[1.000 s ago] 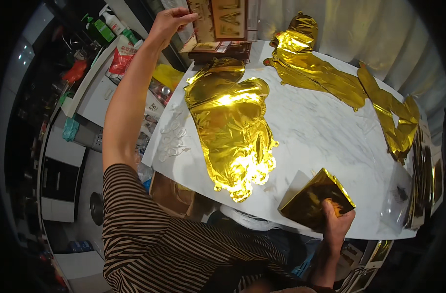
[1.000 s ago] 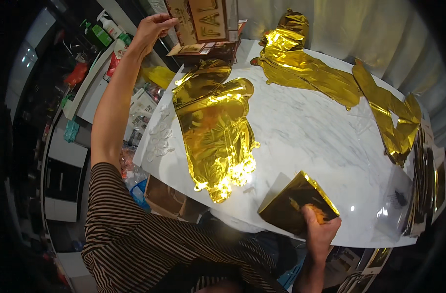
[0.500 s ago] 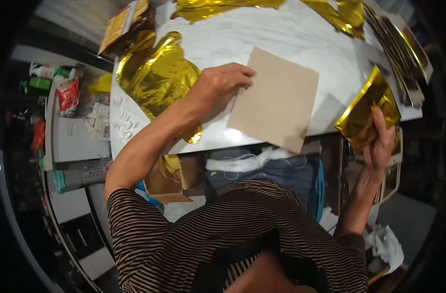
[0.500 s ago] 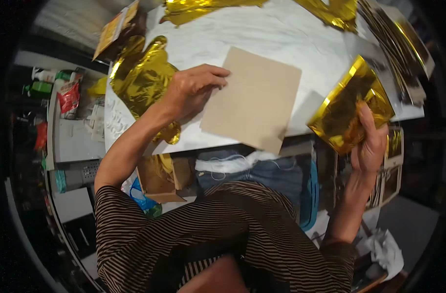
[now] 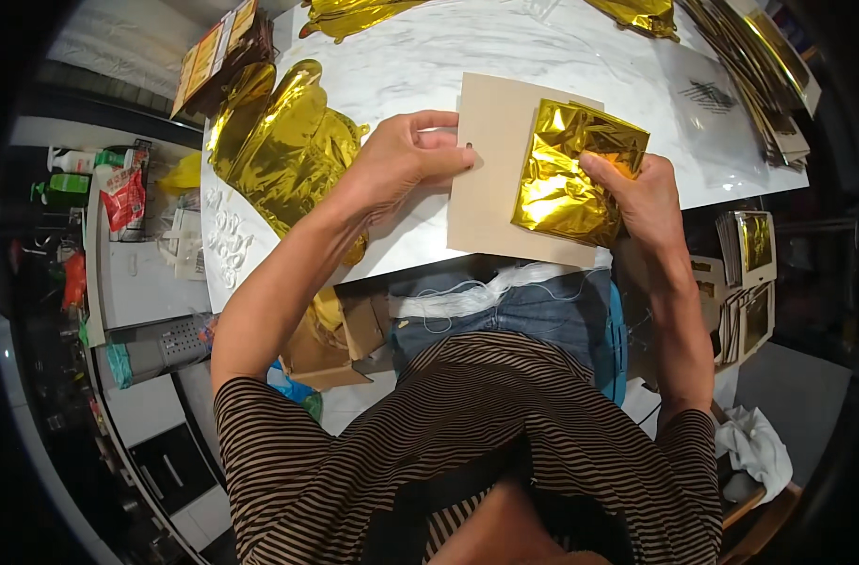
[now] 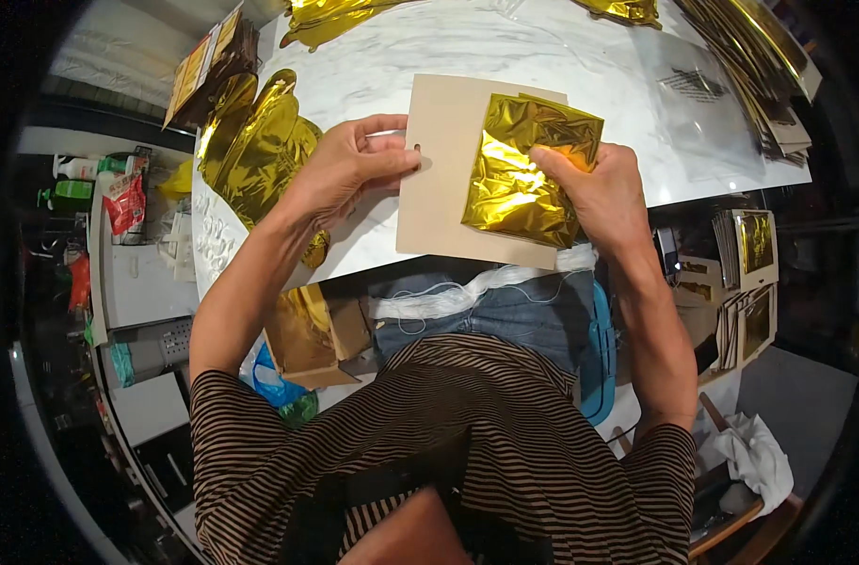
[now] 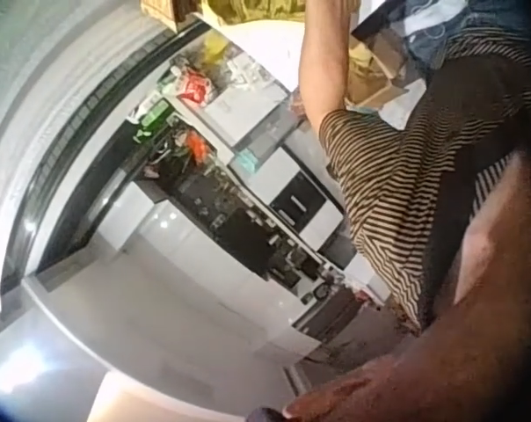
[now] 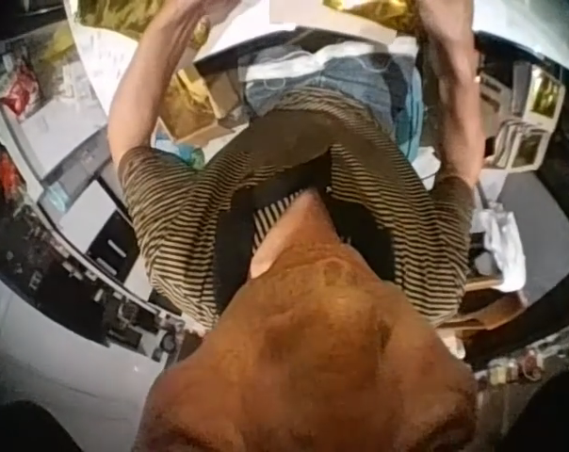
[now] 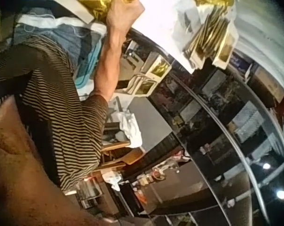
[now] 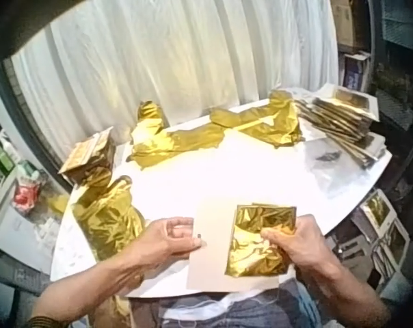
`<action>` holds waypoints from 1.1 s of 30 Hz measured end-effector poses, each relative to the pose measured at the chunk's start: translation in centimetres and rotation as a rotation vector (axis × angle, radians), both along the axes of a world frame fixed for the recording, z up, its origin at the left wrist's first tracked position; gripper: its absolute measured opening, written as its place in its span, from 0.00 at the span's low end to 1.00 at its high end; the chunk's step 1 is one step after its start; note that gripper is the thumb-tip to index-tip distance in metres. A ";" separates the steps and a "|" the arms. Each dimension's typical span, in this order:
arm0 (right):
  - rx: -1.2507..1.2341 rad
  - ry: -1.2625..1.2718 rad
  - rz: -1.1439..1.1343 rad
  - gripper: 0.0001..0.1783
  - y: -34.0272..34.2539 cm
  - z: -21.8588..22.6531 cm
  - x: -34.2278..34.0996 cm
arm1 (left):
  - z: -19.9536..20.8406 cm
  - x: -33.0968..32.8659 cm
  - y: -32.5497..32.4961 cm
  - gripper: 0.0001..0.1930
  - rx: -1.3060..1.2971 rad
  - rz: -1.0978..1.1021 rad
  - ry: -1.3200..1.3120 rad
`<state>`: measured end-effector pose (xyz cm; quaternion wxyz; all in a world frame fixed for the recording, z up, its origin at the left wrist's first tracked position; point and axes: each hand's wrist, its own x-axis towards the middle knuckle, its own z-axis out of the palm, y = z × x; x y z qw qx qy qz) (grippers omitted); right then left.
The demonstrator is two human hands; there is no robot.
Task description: Folding gold foil balloons and placing them into individual retail packages with cardboard backing.
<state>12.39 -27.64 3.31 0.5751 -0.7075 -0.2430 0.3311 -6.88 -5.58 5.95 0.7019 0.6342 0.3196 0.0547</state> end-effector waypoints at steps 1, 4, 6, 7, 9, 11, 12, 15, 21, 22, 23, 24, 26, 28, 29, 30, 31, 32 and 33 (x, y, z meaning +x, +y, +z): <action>-0.043 -0.061 0.022 0.17 0.1 0.1 0.1 | 0.0 0.2 0.1 0.32 -0.032 -0.069 0.045; 0.030 0.038 0.003 0.17 0.2 -0.3 0.1 | -0.7 1.3 -0.3 0.27 -0.060 -0.094 0.021; 0.041 0.044 -0.001 0.17 0.1 -0.1 -0.1 | -1.2 1.8 -0.2 0.26 -0.070 -0.107 -0.015; 0.053 0.056 0.002 0.17 -0.1 0.0 -0.2 | -1.7 1.8 -0.4 0.24 -0.037 -0.085 -0.026; 0.004 0.036 -0.021 0.16 -0.3 0.3 0.3 | -1.8 2.1 0.0 0.21 0.025 -0.049 -0.039; 0.044 -0.014 -0.040 0.16 -0.7 0.7 0.7 | -1.0 2.4 0.5 0.21 0.055 -0.034 -0.010; 0.012 -0.071 -0.043 0.16 -0.8 0.6 1.0 | -0.7 1.9 0.9 0.21 0.072 -0.007 0.045; 0.050 -0.199 -0.069 0.14 -1.5 0.9 1.1 | -1.0 1.3 2.5 0.26 0.147 -0.027 -0.016; 0.033 -0.044 -0.130 0.17 -3.2 -0.5 2.7 | 3.8 -6.3 10.1 0.15 0.637 0.105 0.081; 0.024 -0.065 -0.135 0.17 -3.1 -0.8 2.8 | 3.8 -9.8 12.4 0.13 0.767 0.219 0.130; 0.016 -0.091 -0.115 0.17 -3.5 -1.4 3.6 | 4.7 -12.8 14.0 0.11 0.895 0.291 0.192; 0.082 -0.035 -0.103 0.18 -2.9 -0.6 2.8 | 5.5 -16.7 15.6 0.11 0.939 0.330 0.341; 0.083 -0.020 -0.057 0.18 -2.6 -0.3 2.9 | 5.8 -23.8 16.1 0.09 1.016 0.453 0.494; 0.084 0.020 -0.058 0.18 -2.3 -0.6 3.1 | 5.0 -29.9 15.0 0.09 0.975 0.470 0.570; 0.102 0.026 -0.047 0.18 -2.1 -0.8 3.1 | 4.5 -31.9 13.9 0.09 0.956 0.460 0.572; 0.119 0.039 -0.051 0.19 -2.3 -0.9 3.3 | 4.4 -31.4 12.2 0.08 0.818 0.462 0.602; 0.107 0.033 -0.052 0.19 -2.6 -0.9 3.5 | 3.8 -31.1 11.0 0.08 0.836 0.468 0.627; 0.098 0.023 -0.086 0.19 -2.8 -1.2 3.6 | 3.6 -31.4 9.3 0.08 0.860 0.488 0.662; 0.088 0.018 -0.112 0.19 -2.6 -1.5 3.6 | 2.9 -32.3 7.7 0.09 0.902 0.511 0.707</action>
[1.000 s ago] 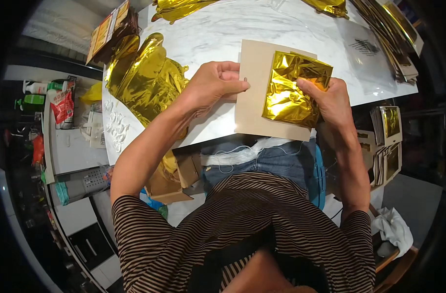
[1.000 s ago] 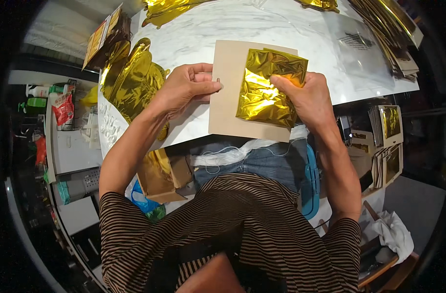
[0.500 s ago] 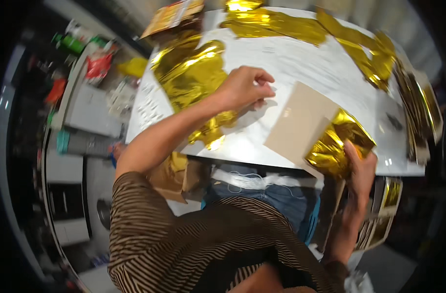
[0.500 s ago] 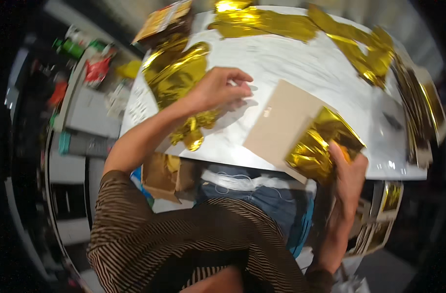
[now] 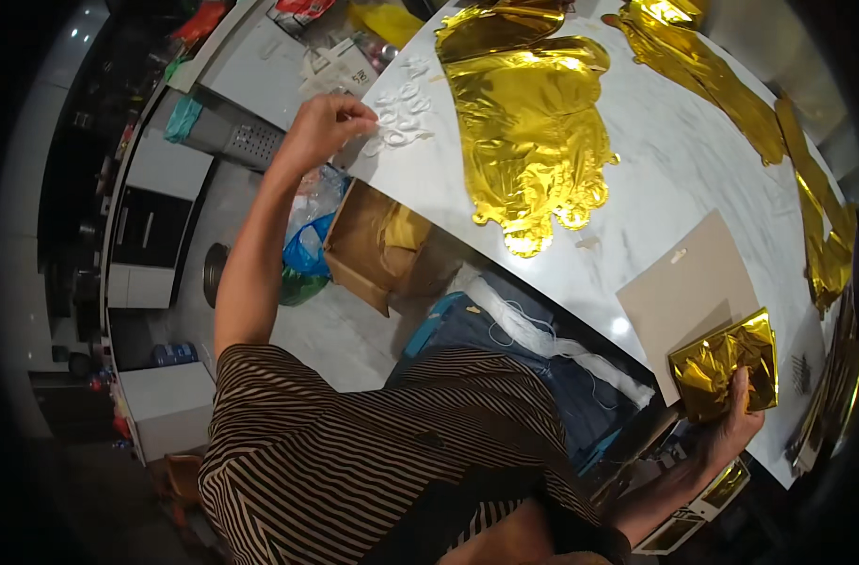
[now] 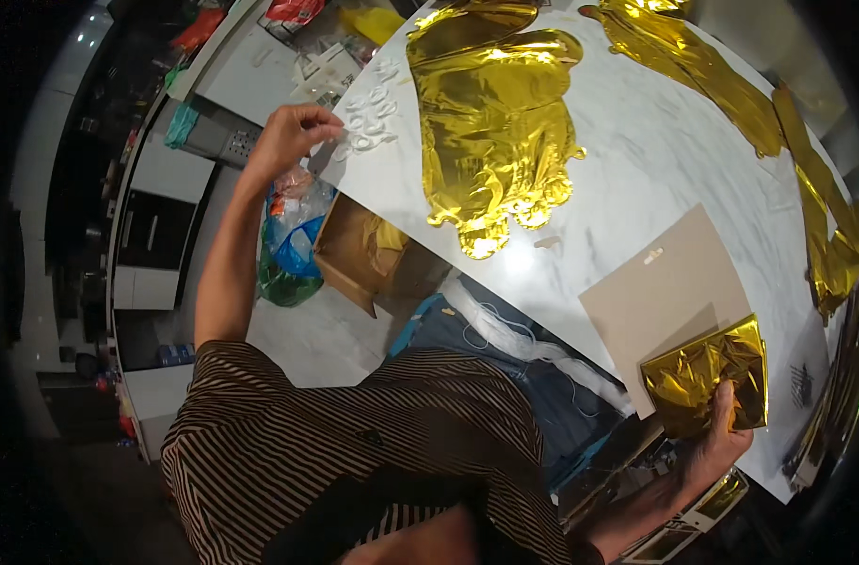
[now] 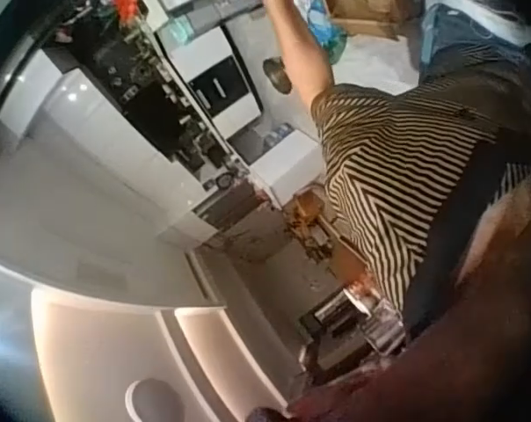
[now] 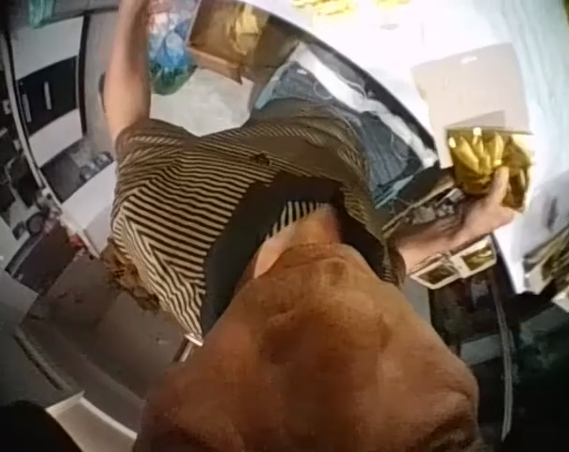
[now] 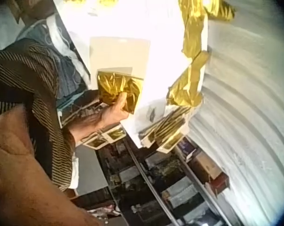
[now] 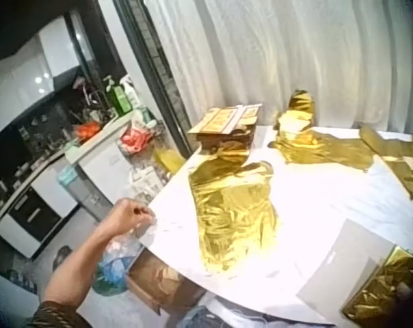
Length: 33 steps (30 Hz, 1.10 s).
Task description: Folding gold foil balloons and placing them into individual retail packages with cardboard backing.
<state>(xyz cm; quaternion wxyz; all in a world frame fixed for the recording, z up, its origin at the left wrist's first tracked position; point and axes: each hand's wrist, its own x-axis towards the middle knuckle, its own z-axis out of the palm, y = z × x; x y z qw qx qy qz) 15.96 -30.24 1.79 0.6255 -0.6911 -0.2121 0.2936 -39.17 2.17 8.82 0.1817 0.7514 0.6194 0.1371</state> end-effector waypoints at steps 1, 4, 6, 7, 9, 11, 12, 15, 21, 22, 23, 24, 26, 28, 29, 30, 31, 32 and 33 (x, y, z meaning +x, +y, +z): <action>0.004 0.000 0.016 0.18 0.3 0.0 -0.4 | -0.5 -0.7 -1.5 0.09 0.079 -0.037 0.017; -0.036 -0.062 0.005 0.20 -0.4 -0.1 0.1 | -2.0 -0.1 -2.5 0.12 0.124 -0.085 0.010; -0.035 -0.073 0.023 0.20 -0.2 -0.5 0.3 | -2.3 0.7 -3.3 0.11 0.246 -0.121 0.178; -0.033 -0.081 0.033 0.20 -0.1 -0.6 0.2 | -2.9 0.7 -3.4 0.10 0.323 -0.171 0.145; -0.022 -0.103 0.020 0.20 0.0 -0.5 -0.3 | -3.3 1.6 -3.2 0.10 0.345 -0.200 0.184; -0.007 -0.121 0.004 0.20 0.1 -0.3 -0.5 | -3.5 2.0 -2.7 0.09 0.371 -0.231 0.226; -0.022 -0.102 -0.001 0.20 0.0 -0.3 -0.5 | -3.6 2.0 -2.3 0.09 0.415 -0.265 0.277; -0.004 -0.070 -0.003 0.20 0.0 -0.1 -0.8 | -3.4 2.7 -2.1 0.08 0.426 -0.287 0.359; 0.026 -0.064 0.013 0.21 -0.3 -0.8 -0.1 | 0.5 2.0 -3.1 0.12 0.129 -0.184 -0.229; 0.029 -0.057 0.012 0.21 -0.3 -0.7 -0.2 | 1.8 2.3 -3.8 0.12 -0.014 -0.121 -0.382; 0.041 -0.046 0.012 0.22 -0.2 -0.6 -0.3 | 3.1 2.7 -4.4 0.12 -0.156 -0.057 -0.531; 0.049 -0.046 -0.002 0.22 -0.5 -0.4 -0.5 | 3.9 3.5 -4.7 0.11 -0.208 -0.047 -0.600; 0.060 -0.070 -0.026 0.22 -1.1 -0.7 -0.1 | 4.8 5.7 -4.9 0.11 -0.262 -0.096 -0.690; 0.040 -0.050 -0.035 0.22 -0.8 0.3 -1.0 | 5.2 8.7 -5.5 0.10 -0.345 -0.145 -0.856; 0.019 -0.075 -0.041 0.21 -1.1 0.2 -0.7 | 5.4 10.6 -5.6 0.10 -0.371 -0.210 -0.877; 0.012 -0.094 -0.055 0.20 -0.9 0.4 -0.7 | 5.4 12.7 -5.8 0.10 -0.403 -0.275 -0.900; 0.056 -0.139 -0.091 0.21 -1.1 0.1 -0.6 | 5.3 15.3 -6.0 0.09 -0.416 -0.366 -0.919; -0.002 -0.086 -0.121 0.23 -1.2 0.2 -0.4 | 4.7 17.8 -6.3 0.09 -0.376 -0.455 -0.873; 0.011 -0.109 -0.087 0.23 -1.2 0.2 -0.4 | 4.1 20.5 -6.7 0.09 -0.328 -0.543 -0.830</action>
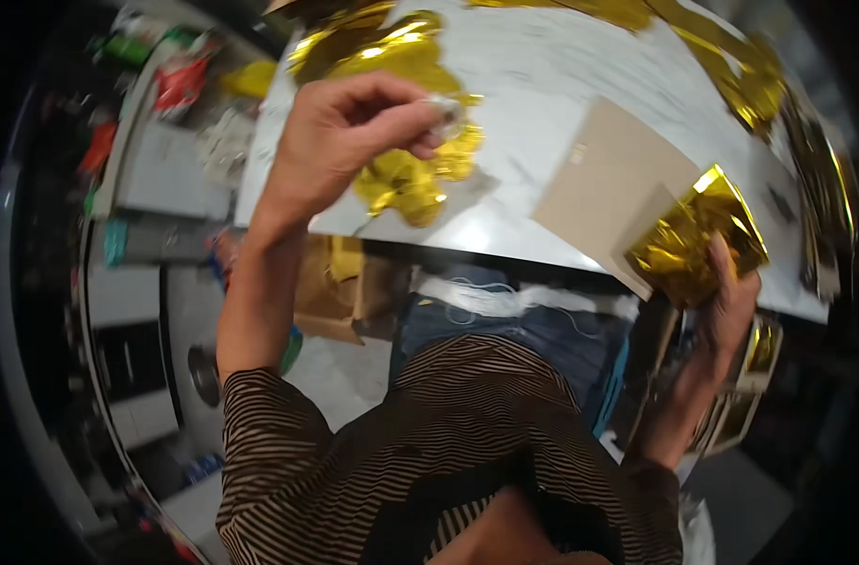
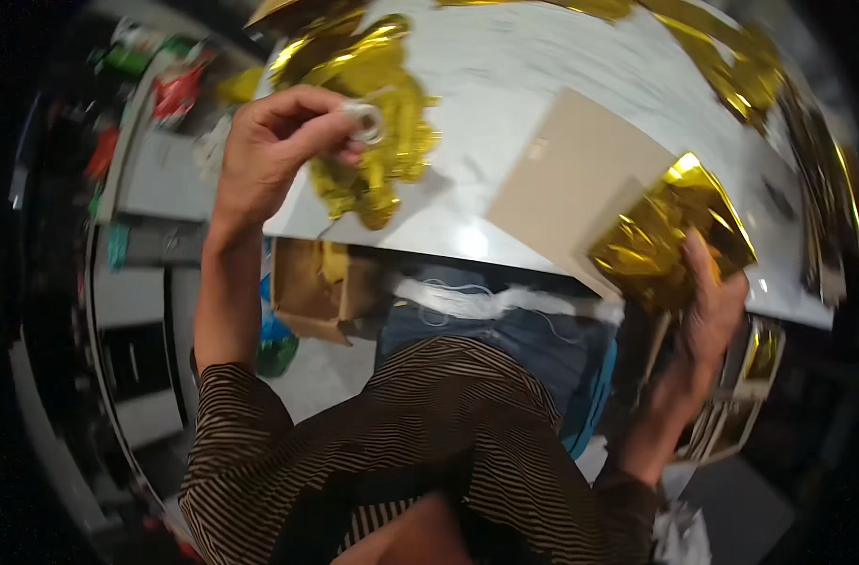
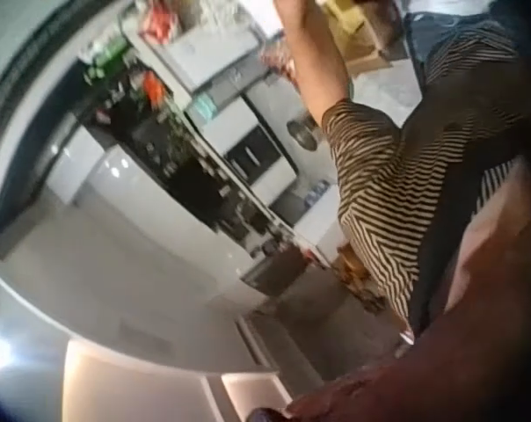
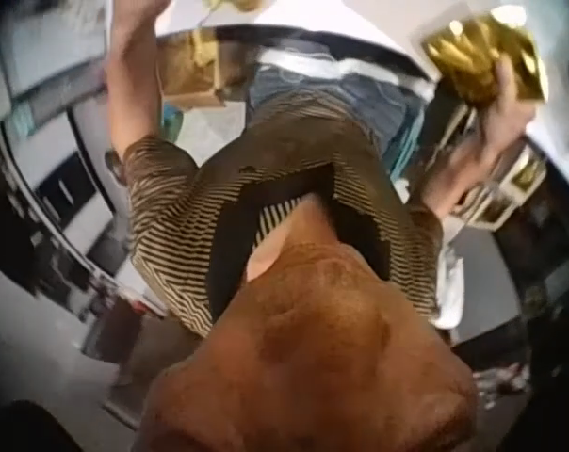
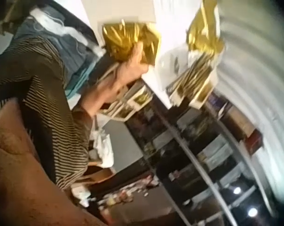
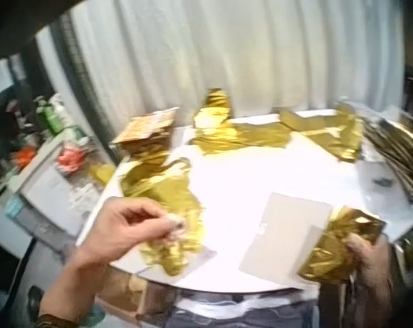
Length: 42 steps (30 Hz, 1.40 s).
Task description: Folding gold foil balloons and placing them into individual retail packages with cardboard backing.
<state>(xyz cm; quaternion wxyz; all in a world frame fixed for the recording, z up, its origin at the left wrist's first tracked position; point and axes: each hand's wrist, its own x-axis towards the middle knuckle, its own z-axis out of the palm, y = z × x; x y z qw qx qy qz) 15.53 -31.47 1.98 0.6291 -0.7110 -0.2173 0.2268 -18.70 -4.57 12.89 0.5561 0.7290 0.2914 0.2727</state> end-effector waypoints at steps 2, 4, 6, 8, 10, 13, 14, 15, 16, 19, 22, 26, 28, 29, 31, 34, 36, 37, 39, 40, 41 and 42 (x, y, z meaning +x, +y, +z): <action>0.048 0.001 -0.010 0.20 0.0 0.3 -0.4 | -2.4 5.8 -1.1 0.07 0.348 -0.094 -0.003; 0.108 0.042 0.011 0.18 -0.5 1.1 -0.6 | -4.1 10.9 -1.8 0.06 0.825 -0.192 -0.053; 0.174 0.057 -0.030 0.17 -0.8 1.9 -1.2 | -6.5 14.1 -2.8 0.06 1.076 -0.320 0.038; 0.150 0.052 -0.055 0.17 -1.6 1.7 -0.8 | -8.2 15.7 -3.7 0.13 1.245 -0.498 0.369; 0.109 0.027 -0.055 0.16 -2.1 1.7 -0.4 | -9.3 15.8 -4.2 0.13 1.279 -0.518 0.376; 0.101 0.059 -0.058 0.17 -2.3 1.6 0.0 | -8.8 15.2 -4.4 0.13 1.229 -0.526 0.332; 0.102 0.063 -0.060 0.17 -2.2 1.6 0.1 | -8.5 15.0 -4.4 0.12 1.081 -0.483 0.265; 0.097 0.068 -0.048 0.17 -2.0 1.5 0.2 | -8.2 14.7 -4.4 0.11 0.933 -0.437 0.200; 0.092 0.072 -0.035 0.17 -1.9 1.5 0.2 | -7.7 14.5 -4.4 0.11 0.853 -0.440 0.134; 0.118 0.072 -0.031 0.17 -0.9 1.3 -0.1 | -6.2 13.2 -3.8 0.11 0.642 -0.467 0.155; 0.164 0.072 -0.033 0.17 0.0 1.0 -0.4 | -6.5 11.8 -2.7 0.13 0.516 -0.417 0.161; 0.172 0.059 0.008 0.20 1.5 2.1 -0.9 | -6.1 11.7 -1.6 0.11 0.363 -0.156 0.324; 0.225 0.043 0.082 0.20 3.2 3.2 -1.3 | -6.7 12.4 0.0 0.14 0.350 -0.114 0.391; 0.204 0.046 0.135 0.20 4.3 3.2 -1.5 | -7.5 12.5 1.0 0.15 0.438 -0.121 0.453; 0.172 0.088 0.168 0.19 6.2 2.3 -1.4 | -6.7 14.2 0.8 0.21 0.262 -0.152 0.544; 0.021 0.130 0.209 0.18 8.1 -0.5 -1.3 | -7.2 16.1 1.5 0.20 0.097 -0.182 0.522; -0.095 0.032 0.222 0.18 8.6 -0.6 -1.6 | -7.0 16.8 1.5 0.19 0.059 -0.193 0.528; -0.068 0.068 0.223 0.19 8.6 -0.7 -1.8 | -6.9 17.0 1.6 0.18 0.020 -0.207 0.535; -0.095 0.046 0.227 0.19 8.7 -0.4 -1.9 | -7.0 17.2 2.7 0.17 -0.001 -0.286 0.542; -0.124 0.026 0.230 0.20 8.8 -0.2 -1.9 | -7.2 17.2 3.1 0.16 -0.025 -0.365 0.552; -0.121 0.026 0.226 0.20 8.8 -0.2 -1.9 | -7.4 17.4 2.8 0.16 -0.021 -0.369 0.552; -0.152 0.002 0.230 0.19 8.8 -0.1 -1.8 | -7.7 17.6 2.4 0.16 -0.005 -0.339 0.547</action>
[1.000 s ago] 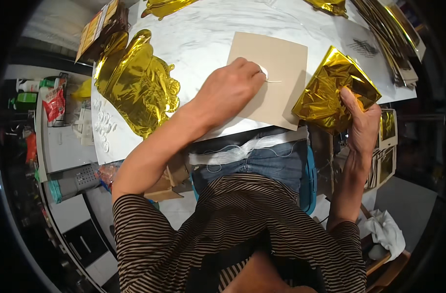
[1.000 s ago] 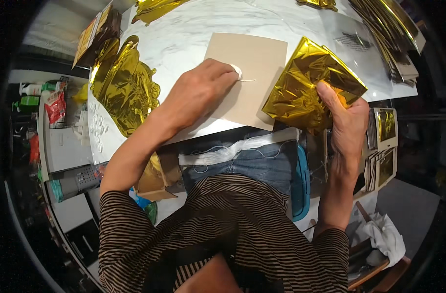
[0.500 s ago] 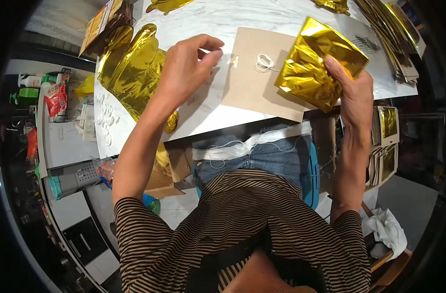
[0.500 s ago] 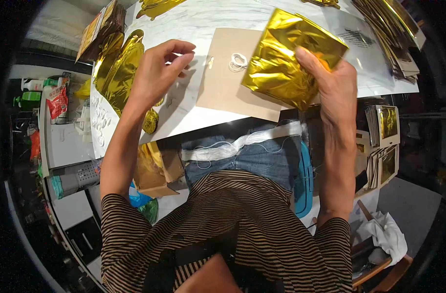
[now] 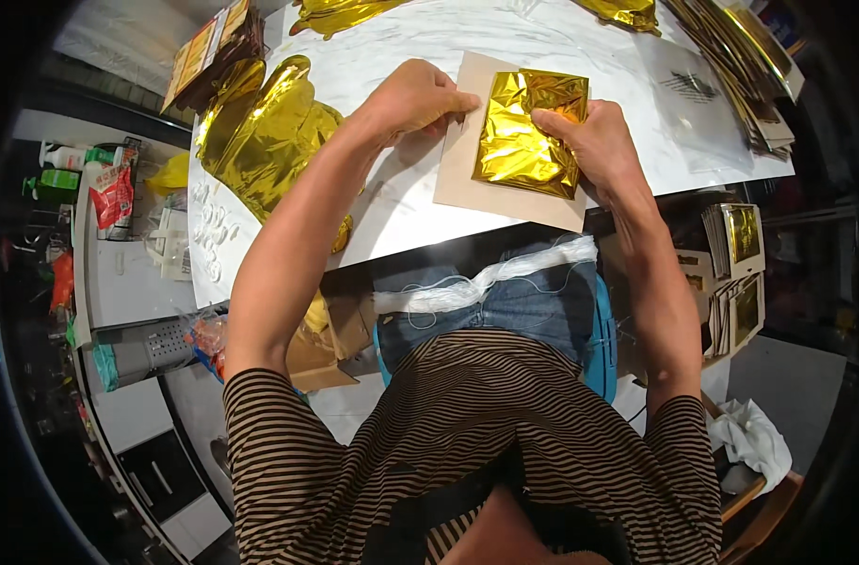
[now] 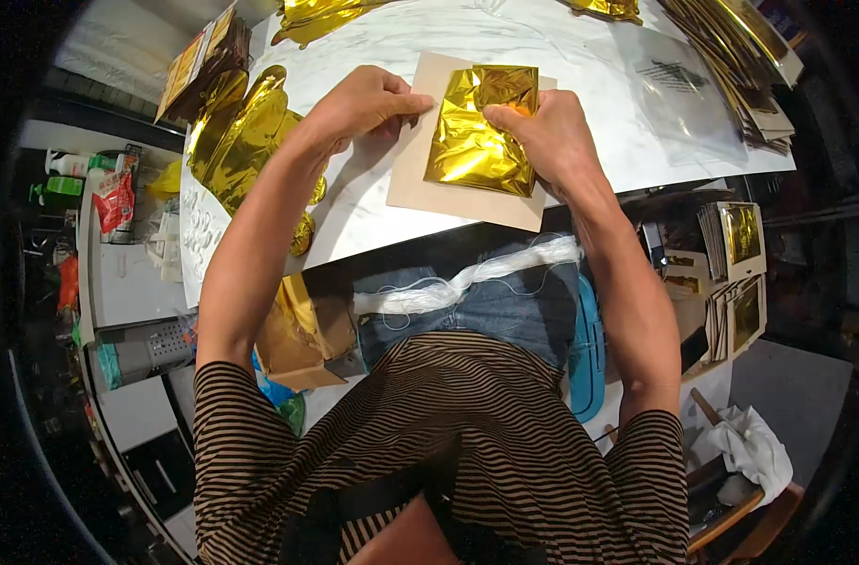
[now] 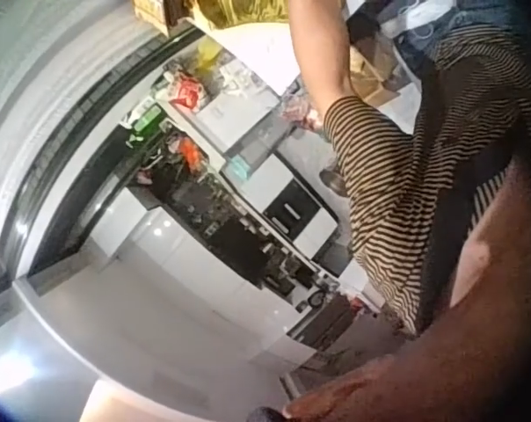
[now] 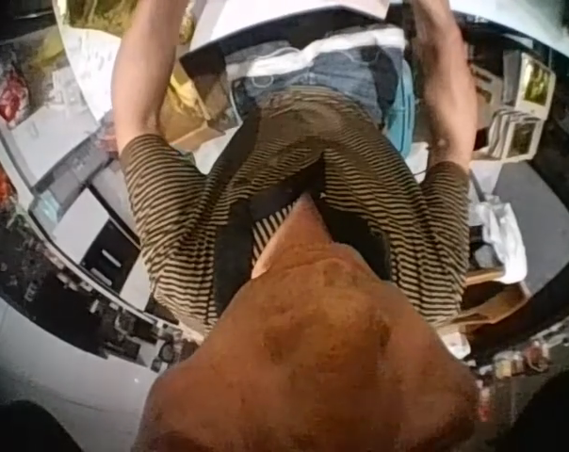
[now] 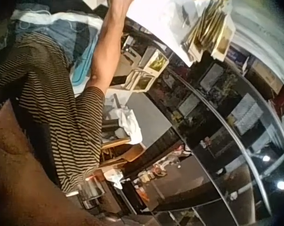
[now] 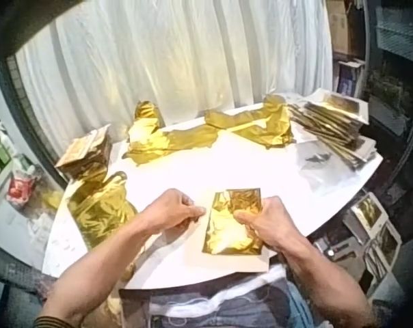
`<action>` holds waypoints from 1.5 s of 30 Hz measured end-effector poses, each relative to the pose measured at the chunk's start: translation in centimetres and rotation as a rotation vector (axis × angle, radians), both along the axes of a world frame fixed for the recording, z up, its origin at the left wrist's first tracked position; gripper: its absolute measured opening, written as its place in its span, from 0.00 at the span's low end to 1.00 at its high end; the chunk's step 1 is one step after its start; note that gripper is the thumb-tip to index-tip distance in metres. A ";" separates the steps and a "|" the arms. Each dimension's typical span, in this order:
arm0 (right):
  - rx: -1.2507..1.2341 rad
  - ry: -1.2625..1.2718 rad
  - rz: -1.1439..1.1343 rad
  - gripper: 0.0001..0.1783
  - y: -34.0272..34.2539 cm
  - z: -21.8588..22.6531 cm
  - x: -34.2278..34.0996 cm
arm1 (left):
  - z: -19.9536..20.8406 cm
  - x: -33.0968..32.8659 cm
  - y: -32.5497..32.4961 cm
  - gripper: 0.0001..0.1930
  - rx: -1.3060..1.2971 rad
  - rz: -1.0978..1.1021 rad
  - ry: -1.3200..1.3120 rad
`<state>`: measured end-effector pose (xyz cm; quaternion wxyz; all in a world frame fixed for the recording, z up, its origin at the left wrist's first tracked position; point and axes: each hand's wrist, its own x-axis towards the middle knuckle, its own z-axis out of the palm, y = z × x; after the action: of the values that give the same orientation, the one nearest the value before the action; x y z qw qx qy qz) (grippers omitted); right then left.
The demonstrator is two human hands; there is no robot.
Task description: Folding gold foil balloons and placing them into individual retail packages with cardboard backing.
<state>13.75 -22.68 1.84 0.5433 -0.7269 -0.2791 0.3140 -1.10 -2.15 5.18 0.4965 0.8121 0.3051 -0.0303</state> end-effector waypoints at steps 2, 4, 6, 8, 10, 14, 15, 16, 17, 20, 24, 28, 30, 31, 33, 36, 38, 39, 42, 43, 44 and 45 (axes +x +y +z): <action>-0.027 -0.024 0.000 0.19 0.0 -0.2 0.2 | -0.2 0.2 -0.5 0.17 0.024 0.018 -0.007; 0.049 0.010 0.005 0.20 -0.2 -0.7 0.3 | -0.2 0.2 -1.0 0.16 0.067 0.004 -0.040; 0.056 0.009 0.016 0.20 -0.1 -0.3 0.0 | -1.3 -0.3 -1.4 0.17 -0.132 0.095 -0.095; 0.054 0.009 0.004 0.20 -0.3 -0.7 0.4 | -0.3 -0.1 -3.6 0.21 -0.557 0.195 -0.183; 0.038 -0.028 0.015 0.22 -0.3 -1.2 0.7 | -0.5 -0.5 -4.7 0.20 -0.670 0.179 -0.266; 0.009 -0.010 0.010 0.22 -0.6 -0.9 0.3 | -1.6 -0.5 -5.7 0.19 -0.548 0.265 -0.353; 0.015 -0.029 0.031 0.23 -0.7 -0.8 0.4 | -1.7 -0.5 -5.8 0.19 -0.549 0.263 -0.351; 0.020 -0.048 0.054 0.23 -0.9 -0.7 0.5 | -1.7 -0.6 -6.0 0.19 -0.551 0.265 -0.351; 0.019 -0.047 0.052 0.23 -1.1 -0.2 0.5 | -1.4 -0.6 -6.2 0.19 -0.554 0.268 -0.352; 0.015 -0.094 0.037 0.26 -2.0 0.9 1.1 | -0.9 -0.7 -6.7 0.20 -0.535 0.247 -0.344; -0.116 -0.180 0.048 0.24 -3.2 2.5 1.6 | -1.3 -0.8 -7.1 0.20 -0.545 0.266 -0.374; -0.166 -0.138 0.075 0.24 -3.4 1.7 1.7 | -1.7 -0.8 -7.4 0.21 -0.585 0.259 -0.419; -0.155 -0.130 0.066 0.24 -3.5 1.6 1.5 | -1.5 -0.8 -7.5 0.22 -0.621 0.247 -0.429; -0.142 -0.121 0.059 0.24 -3.5 1.6 1.3 | -1.3 -0.9 -7.6 0.22 -0.625 0.243 -0.429; -0.151 -0.090 0.062 0.23 -3.4 1.8 1.1 | -1.3 -0.9 -7.6 0.22 -0.628 0.244 -0.427; -0.150 -0.287 -0.020 0.21 -3.9 2.7 0.5 | -1.3 -0.9 -7.5 0.23 -0.615 0.241 -0.406; -0.102 -0.611 -0.207 0.21 -3.9 2.9 0.3 | -1.1 -0.8 -7.6 0.23 -0.593 0.226 -0.385; 0.011 -0.754 -0.196 0.21 -4.0 2.7 0.5 | -1.1 -0.8 -7.7 0.23 -0.594 0.223 -0.384; 0.198 -1.027 -0.085 0.18 -3.8 2.3 1.5 | -1.0 -0.6 -7.9 0.24 -0.559 0.200 -0.373; 0.208 -1.051 -0.020 0.17 -3.7 2.3 1.5 | -0.8 -0.6 -8.2 0.24 -0.536 0.195 -0.369; 0.215 -1.013 -0.008 0.13 -3.4 2.3 1.2 | -0.6 -0.7 -8.2 0.25 -0.509 0.197 -0.366; 0.215 -1.012 -0.009 0.13 -3.2 2.2 1.3 | -0.6 -0.7 -8.3 0.25 -0.508 0.196 -0.364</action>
<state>15.03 -25.89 4.06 0.4134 -0.7290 -0.5344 -0.1098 -1.83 -10.41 4.57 0.7301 0.6211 0.2709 0.0880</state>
